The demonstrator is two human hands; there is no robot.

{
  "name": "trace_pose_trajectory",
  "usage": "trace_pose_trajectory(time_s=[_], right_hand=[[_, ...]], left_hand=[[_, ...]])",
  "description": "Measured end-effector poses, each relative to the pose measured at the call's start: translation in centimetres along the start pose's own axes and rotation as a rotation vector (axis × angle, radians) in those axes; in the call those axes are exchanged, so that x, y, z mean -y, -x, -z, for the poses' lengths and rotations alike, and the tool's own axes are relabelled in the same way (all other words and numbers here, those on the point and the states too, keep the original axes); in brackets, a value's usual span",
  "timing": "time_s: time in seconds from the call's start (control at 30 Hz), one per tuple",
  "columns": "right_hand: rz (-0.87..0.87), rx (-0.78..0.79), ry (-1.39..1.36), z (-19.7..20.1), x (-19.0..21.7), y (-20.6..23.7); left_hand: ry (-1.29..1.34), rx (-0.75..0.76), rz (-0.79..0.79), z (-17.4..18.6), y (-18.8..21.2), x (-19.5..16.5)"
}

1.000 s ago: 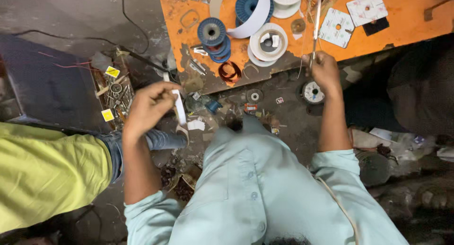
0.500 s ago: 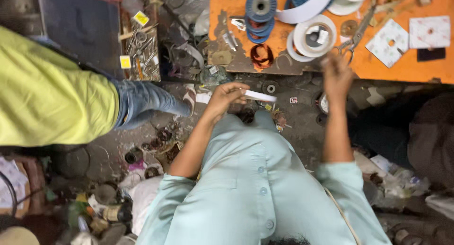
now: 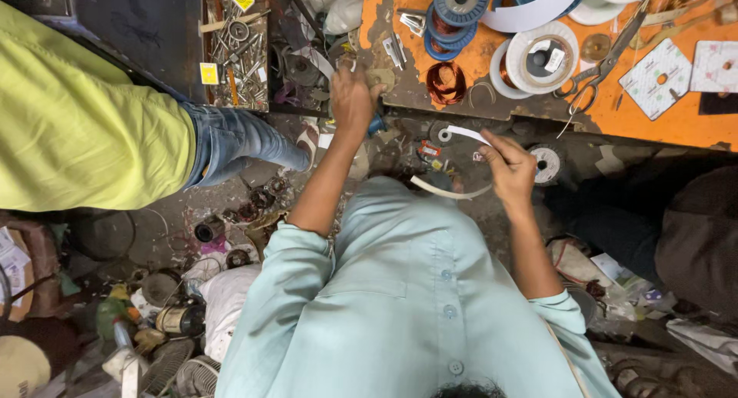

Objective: The person wraps a small cylindrical component with white tape, cuts the tape with scissors, and then places a copper wire coil into a black cylindrical housing. The person manipulates the coil and housing by hand.

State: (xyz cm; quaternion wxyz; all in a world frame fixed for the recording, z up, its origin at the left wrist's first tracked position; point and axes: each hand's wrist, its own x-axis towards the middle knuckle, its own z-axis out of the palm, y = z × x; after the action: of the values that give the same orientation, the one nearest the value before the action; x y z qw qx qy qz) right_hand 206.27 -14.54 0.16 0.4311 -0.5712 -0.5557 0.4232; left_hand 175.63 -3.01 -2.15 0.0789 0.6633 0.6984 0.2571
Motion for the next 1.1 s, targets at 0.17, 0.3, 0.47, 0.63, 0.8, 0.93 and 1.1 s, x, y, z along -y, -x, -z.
trace_pose_trajectory(time_s=[0.17, 0.3, 0.47, 0.63, 0.8, 0.93, 1.1], right_hand=[[0.044, -0.037, 0.023, -1.5, 0.8, -0.7], [0.125, 0.022, 0.054, -4.0, 2.3, -2.1], [0.163, 0.030, 0.018, -6.7, 4.0, -4.2], [0.313, 0.120, 0.039, -7.3, 5.3, -4.7], [0.135, 0.246, -0.046, -6.6, 6.5, -4.0], [0.257, 0.171, -0.078, -6.1, 6.9, -3.3], [0.102, -0.012, -0.370, -6.2, 6.5, -2.4]], left_hand=[[0.095, 0.035, 0.120, -1.0, 0.1, -0.4], [0.294, 0.013, 0.097, -1.1, -0.4, 0.0], [0.474, 0.078, -0.137, 0.5, 1.3, -1.1], [0.825, 0.322, -0.233, 6.5, 4.8, -3.7], [0.723, 0.385, -0.341, 11.4, 4.0, -4.7], [0.812, 0.191, -0.365, 11.5, 3.7, -5.4], [1.072, -0.045, -0.047, 8.6, 5.2, -5.3]])
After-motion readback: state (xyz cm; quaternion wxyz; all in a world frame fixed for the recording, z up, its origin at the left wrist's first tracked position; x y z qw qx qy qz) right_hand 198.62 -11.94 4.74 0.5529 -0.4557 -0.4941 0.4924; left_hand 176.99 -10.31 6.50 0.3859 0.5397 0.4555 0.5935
